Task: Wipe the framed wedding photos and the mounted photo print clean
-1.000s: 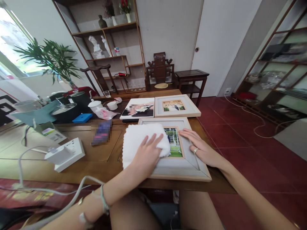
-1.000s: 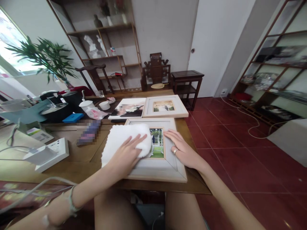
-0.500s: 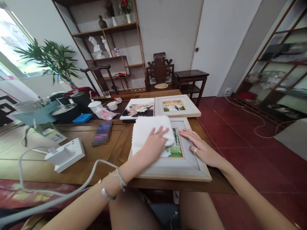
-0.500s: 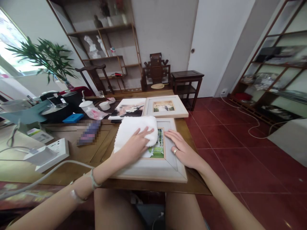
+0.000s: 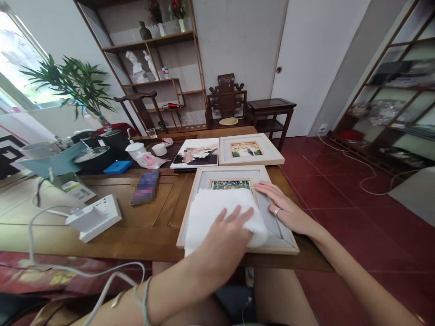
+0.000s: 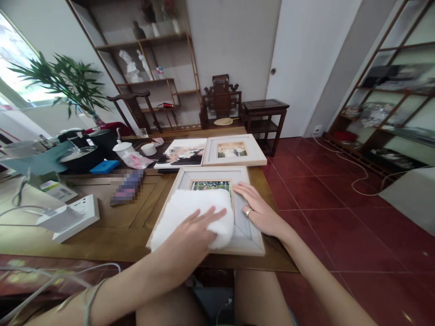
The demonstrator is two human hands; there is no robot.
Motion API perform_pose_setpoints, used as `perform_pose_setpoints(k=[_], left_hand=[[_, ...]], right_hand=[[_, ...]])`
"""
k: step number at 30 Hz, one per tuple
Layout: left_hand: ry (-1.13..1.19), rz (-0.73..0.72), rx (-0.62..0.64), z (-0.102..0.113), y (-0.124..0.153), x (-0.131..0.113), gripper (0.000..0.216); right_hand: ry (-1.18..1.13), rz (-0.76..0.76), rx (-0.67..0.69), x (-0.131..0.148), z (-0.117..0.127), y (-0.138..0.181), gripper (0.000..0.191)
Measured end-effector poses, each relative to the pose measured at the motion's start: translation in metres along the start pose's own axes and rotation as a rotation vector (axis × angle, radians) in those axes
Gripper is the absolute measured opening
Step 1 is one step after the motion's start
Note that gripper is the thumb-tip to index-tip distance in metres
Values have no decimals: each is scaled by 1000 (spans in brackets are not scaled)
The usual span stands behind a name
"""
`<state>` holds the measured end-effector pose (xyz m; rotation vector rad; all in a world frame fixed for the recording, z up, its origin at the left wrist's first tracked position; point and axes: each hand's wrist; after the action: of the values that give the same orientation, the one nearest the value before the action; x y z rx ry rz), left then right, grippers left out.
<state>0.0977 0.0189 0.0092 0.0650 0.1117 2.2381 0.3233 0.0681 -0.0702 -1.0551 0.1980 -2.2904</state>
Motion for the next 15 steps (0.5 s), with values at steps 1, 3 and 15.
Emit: perform_pose_setpoints(k=[1,3,15], left_hand=[[-17,30,-11,-2,-6,7,22],[-41,80,-33,-3,-20,21,21],[-148,174,-130,-9,-84,45,28]], right_hand=[[0,3,-2,-1,0,0,52],[-1,9,-8,-2,-1,0,51],[-13,8,-55,-7,-4,1,58]])
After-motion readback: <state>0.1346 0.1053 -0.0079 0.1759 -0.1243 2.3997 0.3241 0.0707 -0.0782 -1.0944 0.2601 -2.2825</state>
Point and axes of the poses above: each hand's wrist, its own y-axis away from the middle knuckle, its own z-axis out of the back of the hand, x = y × z, and after that the axes turned 4 degrees about x, right-handed
